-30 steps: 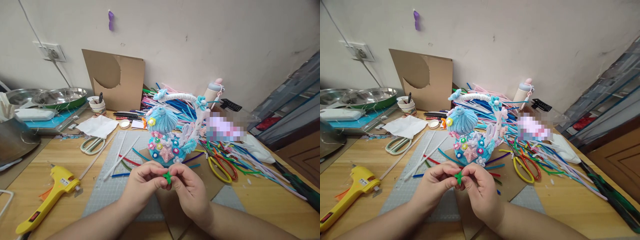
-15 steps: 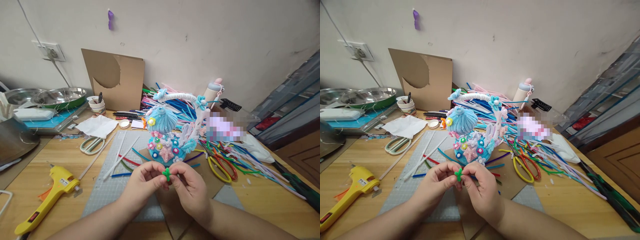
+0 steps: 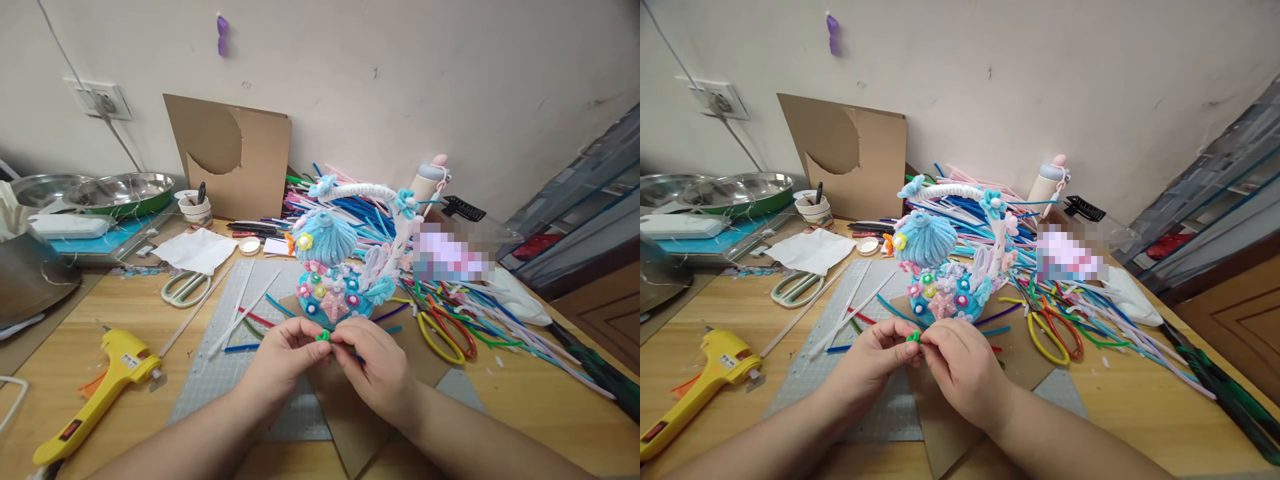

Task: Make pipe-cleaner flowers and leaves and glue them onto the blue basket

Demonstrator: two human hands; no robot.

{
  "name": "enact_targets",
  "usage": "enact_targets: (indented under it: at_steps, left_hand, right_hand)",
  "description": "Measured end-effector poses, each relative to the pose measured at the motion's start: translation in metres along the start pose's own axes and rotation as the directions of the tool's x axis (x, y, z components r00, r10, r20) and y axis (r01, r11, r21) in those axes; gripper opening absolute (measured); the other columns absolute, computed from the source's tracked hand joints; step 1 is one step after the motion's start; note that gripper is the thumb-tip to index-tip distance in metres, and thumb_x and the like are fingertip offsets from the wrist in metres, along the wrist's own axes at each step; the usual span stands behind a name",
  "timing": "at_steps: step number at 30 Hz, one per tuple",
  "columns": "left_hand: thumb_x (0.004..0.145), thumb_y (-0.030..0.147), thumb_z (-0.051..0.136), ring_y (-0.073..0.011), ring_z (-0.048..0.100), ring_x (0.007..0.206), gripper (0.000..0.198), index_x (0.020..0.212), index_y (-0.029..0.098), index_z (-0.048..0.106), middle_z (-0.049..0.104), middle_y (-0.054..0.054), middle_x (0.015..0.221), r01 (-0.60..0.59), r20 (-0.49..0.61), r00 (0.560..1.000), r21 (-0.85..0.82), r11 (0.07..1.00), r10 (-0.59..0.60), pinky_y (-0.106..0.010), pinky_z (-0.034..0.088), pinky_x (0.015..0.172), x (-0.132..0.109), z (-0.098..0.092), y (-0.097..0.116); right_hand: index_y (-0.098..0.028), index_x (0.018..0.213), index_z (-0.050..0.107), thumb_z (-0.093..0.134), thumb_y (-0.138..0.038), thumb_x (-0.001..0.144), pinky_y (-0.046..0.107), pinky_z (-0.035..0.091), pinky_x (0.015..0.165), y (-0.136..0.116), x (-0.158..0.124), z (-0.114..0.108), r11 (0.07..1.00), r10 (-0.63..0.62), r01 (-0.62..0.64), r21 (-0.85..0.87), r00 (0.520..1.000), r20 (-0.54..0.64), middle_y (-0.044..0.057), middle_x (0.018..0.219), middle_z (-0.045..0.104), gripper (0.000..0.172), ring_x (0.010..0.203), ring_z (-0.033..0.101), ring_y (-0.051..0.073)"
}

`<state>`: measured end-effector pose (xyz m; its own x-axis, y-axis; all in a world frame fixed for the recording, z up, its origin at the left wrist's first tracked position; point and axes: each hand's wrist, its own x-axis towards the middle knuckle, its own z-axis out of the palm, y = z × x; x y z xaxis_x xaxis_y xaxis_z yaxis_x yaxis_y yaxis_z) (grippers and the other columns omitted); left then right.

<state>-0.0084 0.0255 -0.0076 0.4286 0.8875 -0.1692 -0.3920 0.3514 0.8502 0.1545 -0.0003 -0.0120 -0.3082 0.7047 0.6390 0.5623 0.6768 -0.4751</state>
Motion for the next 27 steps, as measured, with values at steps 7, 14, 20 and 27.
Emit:
enact_targets:
  at_steps: [7,14,20,27]
  left_hand:
    - [0.057,0.025,0.083,-0.0082,0.058,0.055,0.025,0.069,0.012,0.064,0.066,0.001,0.057,-0.008,-0.048,0.999,0.034,0.999,0.009,-0.020,0.045,0.058,0.001,0.001,-0.002]
    - [0.062,0.018,0.076,-0.0105,0.057,0.060,0.013,0.067,0.014,0.065,0.063,0.001,0.065,-0.165,-0.080,0.980,0.165,0.972,0.180,-0.022,0.046,0.060,-0.006,0.010,0.002]
    - [0.070,0.015,0.069,-0.0141,0.058,0.072,0.004,0.069,0.016,0.066,0.064,-0.002,0.074,-0.297,-0.003,0.942,0.458,0.838,0.335,-0.025,0.045,0.067,-0.006,0.003,-0.002]
    - [0.067,0.022,0.073,-0.0109,0.056,0.059,0.014,0.071,0.014,0.063,0.062,0.000,0.063,-0.068,-0.079,0.991,0.373,0.925,0.104,-0.022,0.043,0.057,0.006,-0.005,-0.005]
  right_hand:
    - [-0.018,0.087,0.052,0.049,-0.012,0.088,0.030,0.043,0.068,-0.001,0.000,0.001,0.999,0.031,-0.029,-0.043,0.999,0.043,0.003,0.078,0.061,0.007,0.073,0.054,0.016]
    - [-0.019,0.074,0.052,0.052,-0.021,0.082,0.021,0.036,0.048,-0.014,0.004,0.005,0.718,0.522,-0.544,0.434,0.833,0.182,-0.003,0.061,0.053,0.008,0.051,0.048,0.009]
    - [-0.017,0.070,0.047,0.058,-0.023,0.073,0.018,0.019,0.039,-0.012,0.012,0.009,0.091,0.629,-0.728,0.679,0.571,0.527,-0.010,0.041,0.041,0.013,0.032,0.031,0.003]
    - [-0.014,0.068,0.049,0.067,-0.025,0.072,0.019,0.025,0.044,-0.002,0.015,0.006,-0.240,0.504,-0.701,0.672,0.501,0.703,-0.007,0.051,0.046,0.022,0.036,0.033,0.001]
